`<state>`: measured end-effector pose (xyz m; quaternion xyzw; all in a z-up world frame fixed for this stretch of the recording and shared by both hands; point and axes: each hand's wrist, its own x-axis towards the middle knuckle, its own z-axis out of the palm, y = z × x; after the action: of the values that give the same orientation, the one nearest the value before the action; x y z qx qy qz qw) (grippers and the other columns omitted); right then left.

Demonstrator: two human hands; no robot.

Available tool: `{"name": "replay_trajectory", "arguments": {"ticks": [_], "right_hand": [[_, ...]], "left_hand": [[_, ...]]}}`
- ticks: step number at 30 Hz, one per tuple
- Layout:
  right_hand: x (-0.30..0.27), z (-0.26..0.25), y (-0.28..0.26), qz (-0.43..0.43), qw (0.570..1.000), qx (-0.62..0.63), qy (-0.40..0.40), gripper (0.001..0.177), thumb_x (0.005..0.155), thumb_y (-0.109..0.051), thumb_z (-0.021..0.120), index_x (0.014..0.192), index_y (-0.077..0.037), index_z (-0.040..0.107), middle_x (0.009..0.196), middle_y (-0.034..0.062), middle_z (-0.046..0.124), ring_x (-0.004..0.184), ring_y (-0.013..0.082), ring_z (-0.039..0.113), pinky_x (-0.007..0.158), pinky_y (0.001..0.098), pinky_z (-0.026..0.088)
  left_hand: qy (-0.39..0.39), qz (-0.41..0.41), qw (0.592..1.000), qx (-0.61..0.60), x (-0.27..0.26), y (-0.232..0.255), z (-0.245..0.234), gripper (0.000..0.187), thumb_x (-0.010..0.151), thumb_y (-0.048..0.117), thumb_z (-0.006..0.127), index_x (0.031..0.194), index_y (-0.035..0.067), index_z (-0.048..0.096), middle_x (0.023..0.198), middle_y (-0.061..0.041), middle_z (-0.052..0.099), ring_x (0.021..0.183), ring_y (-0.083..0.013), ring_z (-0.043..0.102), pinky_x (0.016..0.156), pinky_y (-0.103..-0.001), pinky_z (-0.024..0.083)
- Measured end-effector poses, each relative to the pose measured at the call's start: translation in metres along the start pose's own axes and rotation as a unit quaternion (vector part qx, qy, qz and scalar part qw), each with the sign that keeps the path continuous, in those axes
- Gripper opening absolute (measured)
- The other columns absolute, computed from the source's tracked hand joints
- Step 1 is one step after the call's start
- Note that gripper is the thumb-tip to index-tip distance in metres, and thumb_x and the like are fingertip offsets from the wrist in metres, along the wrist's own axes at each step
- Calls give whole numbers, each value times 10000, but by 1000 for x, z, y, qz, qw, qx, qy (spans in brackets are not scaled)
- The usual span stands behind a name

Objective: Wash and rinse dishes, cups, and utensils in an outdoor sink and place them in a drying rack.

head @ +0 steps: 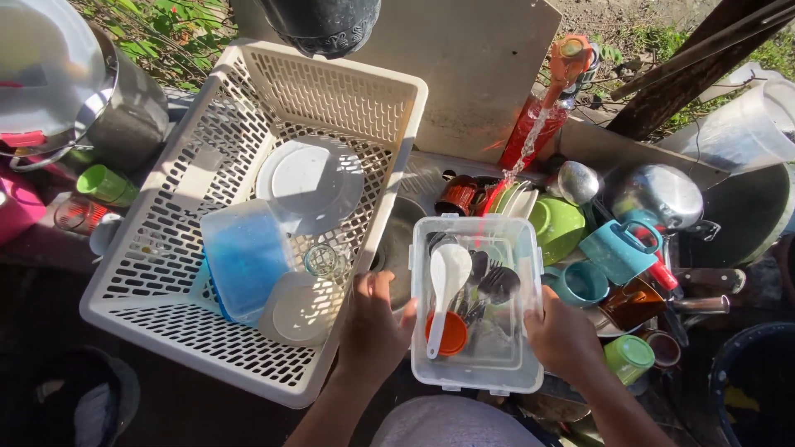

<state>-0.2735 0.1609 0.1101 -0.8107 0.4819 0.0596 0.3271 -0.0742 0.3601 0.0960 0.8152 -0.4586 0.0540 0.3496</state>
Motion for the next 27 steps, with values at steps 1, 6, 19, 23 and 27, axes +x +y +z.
{"name": "replay_trajectory", "arguments": {"ticks": [1, 6, 19, 23, 27], "right_hand": [[-1, -4, -2, -3, 1000, -1, -4, 319, 936, -245, 599, 1218, -96, 606, 866, 202, 750, 851, 421, 713, 775, 534, 530], [-3, -16, -6, -3, 999, -32, -26, 306, 892, -267, 608, 1124, -68, 623, 837, 201, 751, 853, 418, 729, 773, 529, 555], [89, 110, -80, -98, 972, -82, -196, 355, 886, -293, 589, 893, 48, 689, 885, 274, 728, 877, 431, 760, 815, 505, 604], [149, 157, -102, -95, 976, -75, -181, 317, 873, -225, 576, 837, 46, 737, 875, 288, 730, 885, 436, 743, 828, 487, 600], [150, 158, -139, -49, 987, 1, -152, 326, 889, -208, 571, 843, 77, 723, 876, 295, 750, 876, 419, 764, 831, 462, 607]], "left_hand": [[1, -4, 1000, 2, 3, 2, -9, 563, 862, 293, 747, 1258, -26, 504, 1172, -257, 541, 1066, -406, 591, 853, -462, 546], [-206, -175, 921, 279, 39, 8, -62, 726, 710, 308, 816, 1342, 75, 546, 1230, -182, 592, 1104, -404, 604, 827, -520, 527], [-105, -218, 948, 208, 37, -48, -151, 206, 823, 86, 711, 1014, 38, 654, 972, -177, 709, 910, -426, 682, 819, -511, 546], [-78, -249, 948, 184, 40, -46, -170, 174, 834, 68, 705, 996, 30, 656, 961, -175, 709, 913, -426, 682, 786, -510, 547], [-63, -273, 947, 155, 43, -39, -176, 181, 856, 60, 676, 1034, 33, 659, 966, -161, 712, 858, -395, 710, 755, -488, 566]]}}
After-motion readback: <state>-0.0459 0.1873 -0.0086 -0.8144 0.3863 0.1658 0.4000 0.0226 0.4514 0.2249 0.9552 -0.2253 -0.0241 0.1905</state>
